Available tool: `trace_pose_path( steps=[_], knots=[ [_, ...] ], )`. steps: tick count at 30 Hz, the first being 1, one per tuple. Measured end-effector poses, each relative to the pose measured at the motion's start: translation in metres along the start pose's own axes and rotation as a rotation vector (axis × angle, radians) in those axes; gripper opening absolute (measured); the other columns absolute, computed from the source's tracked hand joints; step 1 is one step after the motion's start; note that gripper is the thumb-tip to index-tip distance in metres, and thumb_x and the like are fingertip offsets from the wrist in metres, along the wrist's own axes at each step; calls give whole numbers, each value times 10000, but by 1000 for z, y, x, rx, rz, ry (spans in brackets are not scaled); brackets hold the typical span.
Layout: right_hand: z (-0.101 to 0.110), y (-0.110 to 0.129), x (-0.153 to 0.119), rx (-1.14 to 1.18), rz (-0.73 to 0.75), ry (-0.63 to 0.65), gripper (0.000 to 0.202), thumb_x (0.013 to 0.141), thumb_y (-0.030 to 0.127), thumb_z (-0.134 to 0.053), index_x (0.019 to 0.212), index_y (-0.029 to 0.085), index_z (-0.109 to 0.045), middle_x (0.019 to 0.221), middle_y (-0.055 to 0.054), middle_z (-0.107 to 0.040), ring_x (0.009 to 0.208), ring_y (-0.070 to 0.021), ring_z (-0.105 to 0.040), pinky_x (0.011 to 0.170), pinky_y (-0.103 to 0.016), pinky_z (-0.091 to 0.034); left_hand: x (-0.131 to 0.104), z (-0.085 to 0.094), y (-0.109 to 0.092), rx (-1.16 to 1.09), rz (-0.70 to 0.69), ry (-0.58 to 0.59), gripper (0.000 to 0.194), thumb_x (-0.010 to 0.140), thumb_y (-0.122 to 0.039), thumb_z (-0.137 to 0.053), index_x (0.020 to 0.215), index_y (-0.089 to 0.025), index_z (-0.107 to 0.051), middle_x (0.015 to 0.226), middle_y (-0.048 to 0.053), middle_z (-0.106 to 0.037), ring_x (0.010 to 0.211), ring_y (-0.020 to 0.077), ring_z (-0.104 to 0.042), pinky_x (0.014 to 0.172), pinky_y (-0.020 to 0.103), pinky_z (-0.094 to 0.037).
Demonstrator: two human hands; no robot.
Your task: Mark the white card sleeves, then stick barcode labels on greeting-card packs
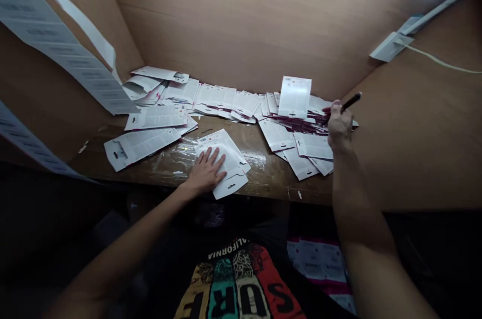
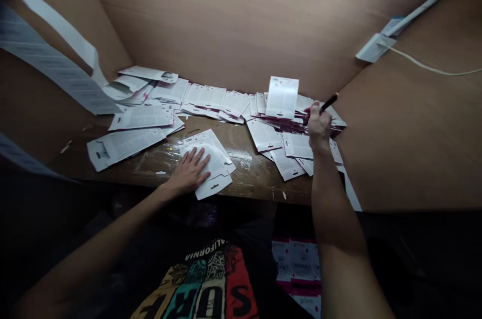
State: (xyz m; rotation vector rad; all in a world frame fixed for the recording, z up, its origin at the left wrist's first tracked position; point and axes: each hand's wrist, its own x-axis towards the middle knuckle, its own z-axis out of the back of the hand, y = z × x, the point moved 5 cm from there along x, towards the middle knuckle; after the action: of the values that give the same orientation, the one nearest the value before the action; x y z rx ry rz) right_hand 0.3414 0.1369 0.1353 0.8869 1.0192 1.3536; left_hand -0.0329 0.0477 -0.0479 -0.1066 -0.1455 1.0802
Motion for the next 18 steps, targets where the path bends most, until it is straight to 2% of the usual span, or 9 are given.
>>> trace_pose_path(
  steps=[2, 3, 6, 8, 11, 16, 18],
  knots=[
    [-40, -27, -19, 103, -9, -98, 641, 878, 894, -446, 837, 279, -622, 520, 4, -511, 452, -171, -434, 439, -322, -348, 5, -2, -10, -21, -45, -6, 663, 1048, -543, -526, 1635, -239, -474, 1768, 101, -320, 1656, 392, -191, 1339, 546, -183],
    [-68, -44, -33, 134, -30, -108, 666, 873, 900, -449, 811, 258, -615, 529, 0, -532, 440, -153, -425, 429, -313, -345, 8, -3, -14, -32, -59, -11, 656, 1047, -543, -530, 1634, -253, -477, 1769, 95, -320, 1656, 393, -190, 1337, 549, -186],
    [-152, -98, -69, 183, -153, 18, 556, 800, 751, -723, 866, 200, -683, 670, -54, -703, 524, -167, -583, 483, -306, -466, 13, -3, -21, -55, -90, -31, 635, 1043, -535, -550, 1626, -292, -488, 1774, 82, -310, 1656, 399, -185, 1332, 563, -190],
    [-184, -124, -83, 215, -244, 64, 490, 756, 657, -802, 895, 199, -696, 714, -50, -744, 547, -170, -617, 512, -301, -512, 14, -3, -22, -64, -106, -41, 626, 1041, -524, -562, 1624, -304, -490, 1779, 77, -298, 1658, 399, -178, 1329, 568, -191],
    [-196, -139, -85, 209, -269, 91, 413, 768, 593, -806, 863, 206, -696, 711, -39, -747, 556, -174, -633, 506, -292, -525, 13, -3, -22, -73, -115, -45, 628, 1043, -522, -559, 1626, -302, -484, 1785, 77, -280, 1660, 398, -166, 1325, 569, -198],
    [-191, -138, -81, 185, -251, 143, 366, 802, 554, -789, 852, 202, -703, 750, -59, -771, 649, -221, -717, 498, -281, -515, 13, -5, -22, -85, -105, -36, 629, 1048, -534, -543, 1628, -300, -474, 1791, 70, -264, 1668, 398, -121, 1317, 564, -216],
    [-193, -135, -81, 166, -242, 210, 343, 820, 531, -786, 834, 197, -709, 767, -60, -781, 660, -214, -720, 515, -271, -508, 13, -5, -22, -87, -105, -39, 626, 1049, -535, -541, 1625, -300, -474, 1792, 70, -261, 1670, 399, -105, 1314, 568, -222]
  ],
)
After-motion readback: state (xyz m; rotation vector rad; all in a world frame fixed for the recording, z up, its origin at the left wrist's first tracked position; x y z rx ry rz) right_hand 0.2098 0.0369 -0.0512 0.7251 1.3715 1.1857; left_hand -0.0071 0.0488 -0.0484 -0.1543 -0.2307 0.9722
